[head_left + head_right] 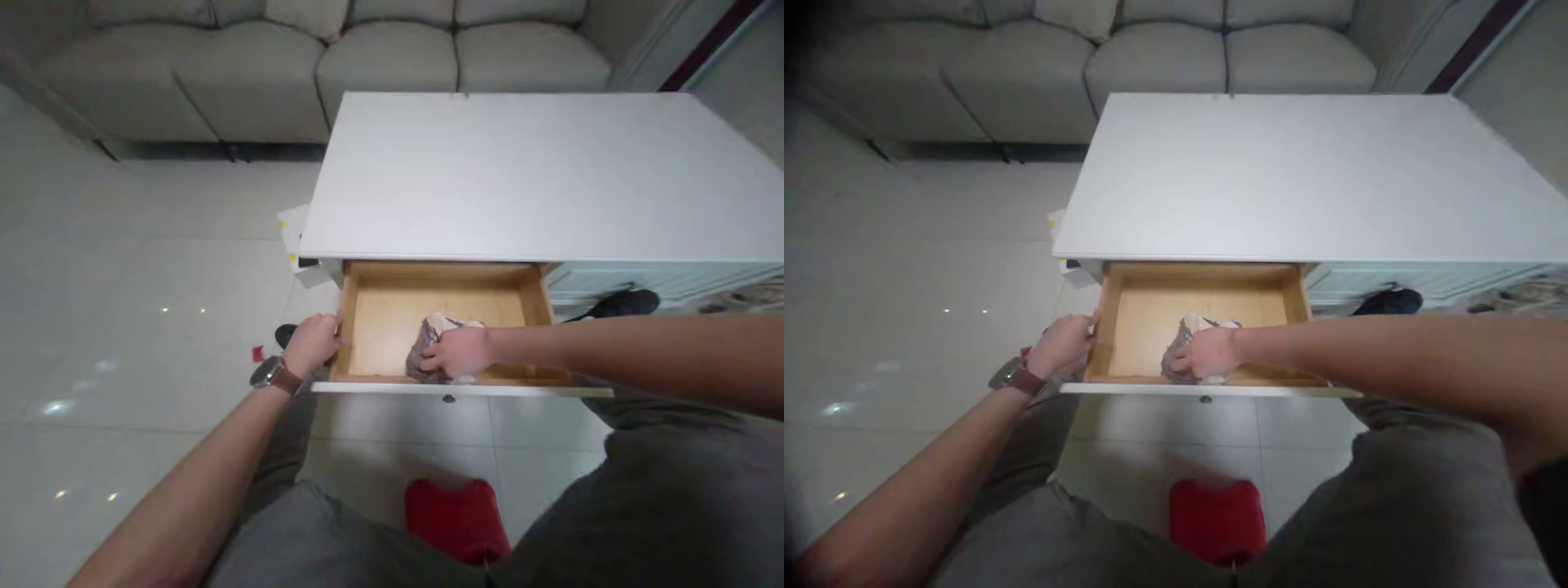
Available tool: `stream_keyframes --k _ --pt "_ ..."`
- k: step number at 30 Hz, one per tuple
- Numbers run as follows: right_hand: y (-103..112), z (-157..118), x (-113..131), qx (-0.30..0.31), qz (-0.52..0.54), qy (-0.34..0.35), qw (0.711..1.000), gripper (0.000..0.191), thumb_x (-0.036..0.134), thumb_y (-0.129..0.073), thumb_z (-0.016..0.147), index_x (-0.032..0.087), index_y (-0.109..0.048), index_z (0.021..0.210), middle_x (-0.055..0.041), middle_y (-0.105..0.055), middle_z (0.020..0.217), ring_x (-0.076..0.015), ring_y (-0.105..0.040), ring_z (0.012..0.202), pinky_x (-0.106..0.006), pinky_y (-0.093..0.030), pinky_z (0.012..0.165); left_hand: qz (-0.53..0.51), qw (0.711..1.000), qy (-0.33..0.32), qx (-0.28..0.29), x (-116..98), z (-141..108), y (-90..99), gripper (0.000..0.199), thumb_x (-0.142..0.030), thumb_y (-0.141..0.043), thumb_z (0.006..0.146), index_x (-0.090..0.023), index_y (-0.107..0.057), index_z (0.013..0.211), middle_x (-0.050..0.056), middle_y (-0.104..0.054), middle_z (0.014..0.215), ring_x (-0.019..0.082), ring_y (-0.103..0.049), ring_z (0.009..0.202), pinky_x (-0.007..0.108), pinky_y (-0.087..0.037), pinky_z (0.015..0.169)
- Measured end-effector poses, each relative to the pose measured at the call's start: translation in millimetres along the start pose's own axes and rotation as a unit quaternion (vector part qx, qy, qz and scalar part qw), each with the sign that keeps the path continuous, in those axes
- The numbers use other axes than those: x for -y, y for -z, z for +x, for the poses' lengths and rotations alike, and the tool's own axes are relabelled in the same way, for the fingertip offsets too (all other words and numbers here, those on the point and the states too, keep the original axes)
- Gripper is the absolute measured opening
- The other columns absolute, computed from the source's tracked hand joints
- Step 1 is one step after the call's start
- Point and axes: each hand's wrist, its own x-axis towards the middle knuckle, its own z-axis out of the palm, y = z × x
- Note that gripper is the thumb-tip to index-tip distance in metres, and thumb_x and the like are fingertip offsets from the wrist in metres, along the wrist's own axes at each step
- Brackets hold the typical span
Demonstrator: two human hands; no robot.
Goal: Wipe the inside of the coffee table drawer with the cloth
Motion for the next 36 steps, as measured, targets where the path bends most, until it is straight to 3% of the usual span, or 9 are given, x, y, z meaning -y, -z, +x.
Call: stream_keyframes --k 5,12,17,21,25,28,32,36 --pt "11 50 -15 -0.043 0.020 -0.004 0.999 0.023 0.017 -0.050 0.098 0.019 -0.072 0.105 -0.0116 -0.057 0.117 -0.0230 -0.052 0.100 -0.034 -0.033 0.052 -0.008 1.000 0.011 0.003 0 -1 0.9 0.037 -0.033 -0.063 0.089 -0.017 -0.065 0.122 0.015 -0.076 0.103 0.031 -0.070 0.103 0.035 -0.050 0.084" --pt "37 120 -35 -0.091 -0.011 -0.009 0.996 0.025 0.016 -0.053 0.093 0.020 -0.072 0.108 -0.0104 -0.060 0.120 -0.0265 -0.056 0.107 -0.033 -0.040 0.060 -0.003 1.000 0.016 0.016 -1 1 4.1 0.045 -0.030 -0.060 0.089 -0.015 -0.062 0.130 0.017 -0.075 0.106 0.032 -0.069 0.104 0.035 -0.050 0.084" --pt "48 138 -38 -0.061 0.019 -0.038 0.997 0.030 0.015 -0.062 0.083 0.023 -0.073 0.110 -0.0090 -0.062 0.122 -0.0291 -0.059 0.108 -0.034 -0.044 0.066 0.013 1.000 0.024 0.013 -4 2 4.2 0.047 -0.027 -0.057 0.088 -0.013 -0.062 0.132 0.018 -0.075 0.104 0.032 -0.070 0.100 0.036 -0.050 0.081" --pt "44 138 -38 -0.066 0.015 -0.041 0.997 0.029 0.017 -0.061 0.085 0.022 -0.073 0.111 -0.0103 -0.063 0.121 -0.0304 -0.060 0.108 -0.036 -0.045 0.067 0.021 0.999 0.021 0.017 -3 4 1.4 0.048 -0.028 -0.057 0.087 -0.015 -0.062 0.133 0.017 -0.075 0.103 0.033 -0.070 0.101 0.037 -0.050 0.081" --pt "36 125 -37 -0.079 0.005 -0.014 0.997 0.031 0.019 -0.057 0.089 0.021 -0.072 0.117 -0.0131 -0.061 0.126 -0.0304 -0.059 0.110 -0.037 -0.045 0.069 0.027 0.999 0.028 0.021 -2 4 -0.8 0.050 -0.034 -0.058 0.088 -0.015 -0.060 0.135 0.017 -0.075 0.106 0.034 -0.070 0.101 0.037 -0.050 0.078" --pt "30 100 -29 -0.061 0.000 -0.004 0.998 0.033 0.017 -0.056 0.090 0.022 -0.071 0.119 -0.0129 -0.061 0.126 -0.0277 -0.061 0.103 -0.037 -0.043 0.068 0.039 0.998 0.038 0.021 -4 3 -0.6 0.051 -0.033 -0.056 0.090 -0.015 -0.058 0.137 0.018 -0.074 0.108 0.035 -0.069 0.102 0.038 -0.050 0.078" --pt "18 44 -12 -0.012 0.033 -0.010 0.999 0.028 0.015 -0.060 0.086 0.021 -0.073 0.110 -0.0108 -0.063 0.116 -0.0240 -0.061 0.090 -0.037 -0.043 0.067 0.043 0.998 0.033 0.019 -6 1 0.6 0.051 -0.031 -0.056 0.088 -0.017 -0.057 0.138 0.018 -0.074 0.108 0.035 -0.069 0.102 0.038 -0.050 0.079" --pt "-9 -30 9 0.048 0.099 -0.009 0.994 0.018 0.013 -0.068 0.076 0.018 -0.074 0.091 -0.0098 -0.062 0.113 -0.0231 -0.058 0.090 -0.038 -0.045 0.073 0.041 0.998 0.032 0.021 -5 1 0.9 0.049 -0.035 -0.057 0.088 -0.018 -0.060 0.134 0.017 -0.075 0.106 0.035 -0.070 0.100 0.038 -0.050 0.076"
